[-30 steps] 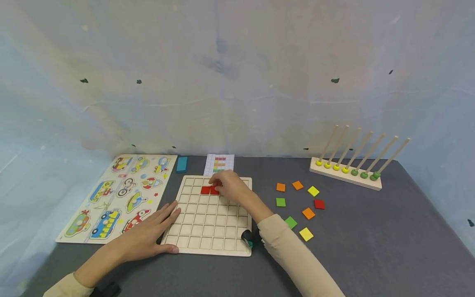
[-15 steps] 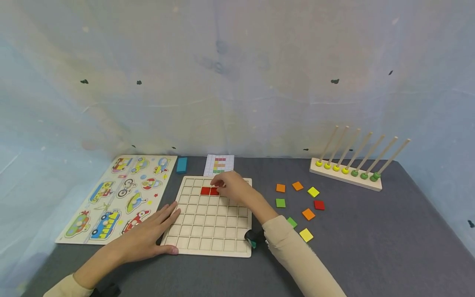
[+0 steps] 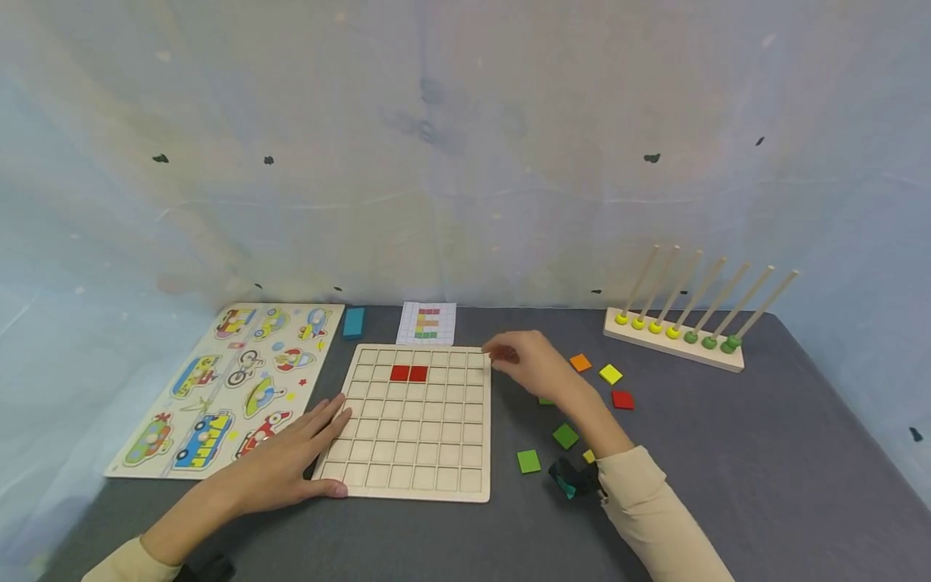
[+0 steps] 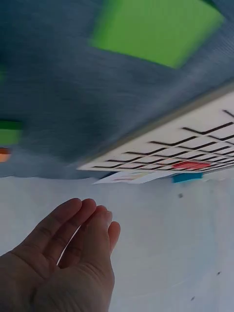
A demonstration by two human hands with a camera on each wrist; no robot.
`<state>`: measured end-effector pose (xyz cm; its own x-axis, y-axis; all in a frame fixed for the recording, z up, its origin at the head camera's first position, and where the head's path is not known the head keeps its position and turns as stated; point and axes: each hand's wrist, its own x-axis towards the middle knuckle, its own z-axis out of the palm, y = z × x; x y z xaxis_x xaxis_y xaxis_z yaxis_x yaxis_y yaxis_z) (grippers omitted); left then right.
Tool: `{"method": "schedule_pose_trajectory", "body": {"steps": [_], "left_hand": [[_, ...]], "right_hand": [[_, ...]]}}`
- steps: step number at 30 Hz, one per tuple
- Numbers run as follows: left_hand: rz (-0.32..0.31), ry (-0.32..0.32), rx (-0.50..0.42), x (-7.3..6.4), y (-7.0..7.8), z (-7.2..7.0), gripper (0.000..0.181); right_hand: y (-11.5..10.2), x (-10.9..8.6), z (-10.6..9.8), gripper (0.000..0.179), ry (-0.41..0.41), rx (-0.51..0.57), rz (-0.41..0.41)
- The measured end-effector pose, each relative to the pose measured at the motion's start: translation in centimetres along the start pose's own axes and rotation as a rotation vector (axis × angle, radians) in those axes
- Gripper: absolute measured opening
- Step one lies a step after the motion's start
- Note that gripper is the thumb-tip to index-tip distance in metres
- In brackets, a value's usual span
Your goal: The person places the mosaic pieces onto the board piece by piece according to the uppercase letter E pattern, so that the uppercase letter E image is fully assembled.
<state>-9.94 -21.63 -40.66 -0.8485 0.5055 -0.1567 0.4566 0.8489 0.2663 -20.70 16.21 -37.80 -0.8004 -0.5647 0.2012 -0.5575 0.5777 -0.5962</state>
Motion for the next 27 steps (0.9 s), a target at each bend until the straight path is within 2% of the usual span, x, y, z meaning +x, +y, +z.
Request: {"method": "schedule_pose_trajectory", "body": {"steps": [6, 12, 21, 27], "left_hand": [[-0.011, -0.006, -0.002, 0.1, 0.1, 0.0, 0.108], [-0.016, -0.014, -0.002, 0.0, 0.1, -0.1, 0.108], [-0.011, -0.018, -0.017, 0.1, 0.2, -0.3, 0.107], [-0.011, -0.018, -0.011, 0.0, 0.1, -0.2, 0.107]], "right_hand": [[2.0, -3.7, -2.9, 0.029, 0.043, -0.04, 0.091], [4.1, -7.2, -5.1, 0.027, 0.076, -0.11, 0.114], [6.7, -12.0, -6.1, 0.026, 0.085, -0.178, 0.197], [7.5, -13.6, -6.4, 0.027, 0.082, -0.192, 0.2]]}}
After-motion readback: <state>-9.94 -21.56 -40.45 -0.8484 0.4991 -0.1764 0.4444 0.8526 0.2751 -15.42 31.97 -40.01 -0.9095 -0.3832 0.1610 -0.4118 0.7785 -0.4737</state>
